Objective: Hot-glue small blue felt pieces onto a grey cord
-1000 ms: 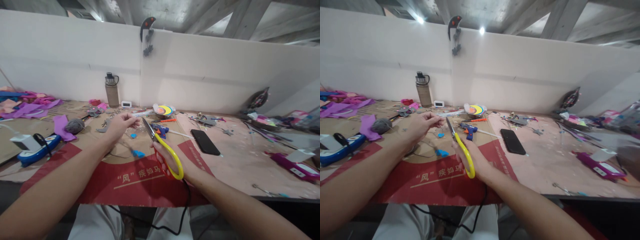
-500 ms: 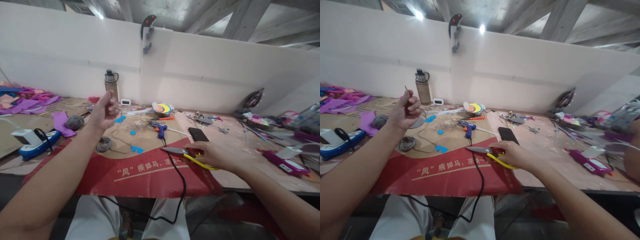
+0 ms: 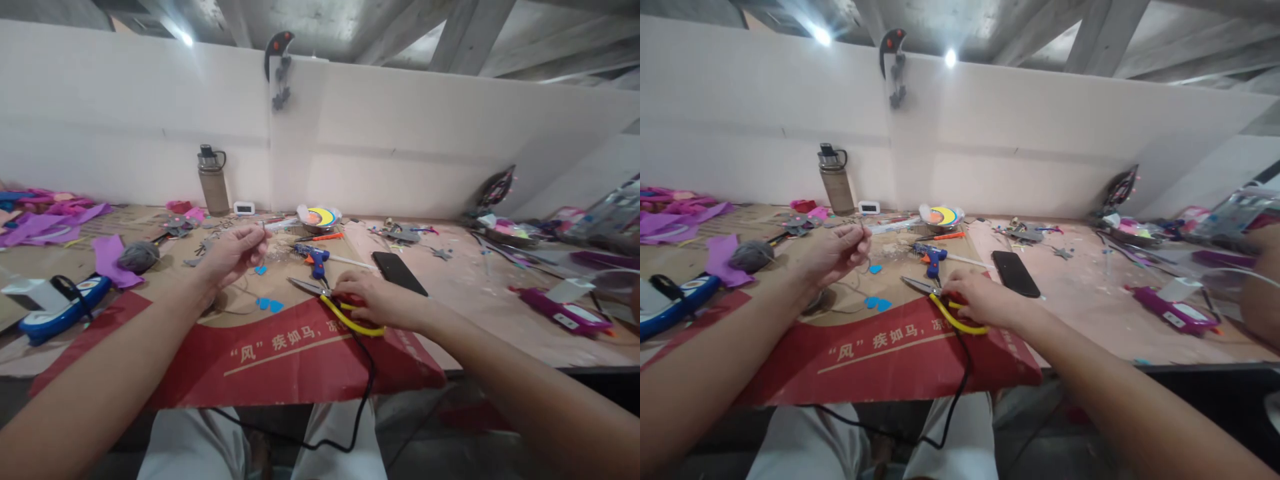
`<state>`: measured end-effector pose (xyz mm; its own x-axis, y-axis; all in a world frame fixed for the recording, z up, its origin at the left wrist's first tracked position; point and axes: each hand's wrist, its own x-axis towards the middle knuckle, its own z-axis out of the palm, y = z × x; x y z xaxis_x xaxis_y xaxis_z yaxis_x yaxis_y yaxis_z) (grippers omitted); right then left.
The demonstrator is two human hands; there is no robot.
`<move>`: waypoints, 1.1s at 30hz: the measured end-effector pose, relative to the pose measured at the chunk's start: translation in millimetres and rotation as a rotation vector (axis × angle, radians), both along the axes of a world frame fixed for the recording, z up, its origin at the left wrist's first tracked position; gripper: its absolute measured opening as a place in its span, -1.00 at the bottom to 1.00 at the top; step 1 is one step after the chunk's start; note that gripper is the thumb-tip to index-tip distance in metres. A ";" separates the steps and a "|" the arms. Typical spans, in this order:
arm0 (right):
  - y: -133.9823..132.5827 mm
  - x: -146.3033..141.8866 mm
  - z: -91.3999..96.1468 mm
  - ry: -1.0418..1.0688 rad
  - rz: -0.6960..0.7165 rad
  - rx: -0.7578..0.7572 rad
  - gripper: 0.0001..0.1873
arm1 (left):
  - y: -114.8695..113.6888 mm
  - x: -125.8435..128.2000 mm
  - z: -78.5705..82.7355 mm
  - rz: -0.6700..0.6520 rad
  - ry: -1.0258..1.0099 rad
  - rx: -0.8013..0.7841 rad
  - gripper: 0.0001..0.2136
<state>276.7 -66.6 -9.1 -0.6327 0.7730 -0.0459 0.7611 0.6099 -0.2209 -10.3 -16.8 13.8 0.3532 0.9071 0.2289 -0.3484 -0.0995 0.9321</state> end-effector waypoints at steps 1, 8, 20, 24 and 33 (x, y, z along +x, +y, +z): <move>-2.9 5.9 -2.7 0.000 -0.060 0.015 -0.52 | 0.9 -0.3 0.2 0.015 0.004 0.000 -0.80; -22.9 30.6 -14.5 0.071 -0.246 0.001 -0.58 | 8.9 0.8 -8.4 0.056 0.101 -0.006 -0.81; -36.4 74.6 -21.2 -0.125 -0.552 0.133 -0.65 | 19.3 3.3 -20.4 0.161 0.183 -0.040 -0.82; -19.1 29.0 -5.8 -0.086 -0.391 0.246 -0.70 | 16.0 3.2 -19.4 0.161 0.209 -0.044 -0.79; 32.6 -99.3 17.9 1.141 -0.204 -0.040 -0.71 | 7.5 7.7 -14.5 0.006 0.231 -0.021 -0.73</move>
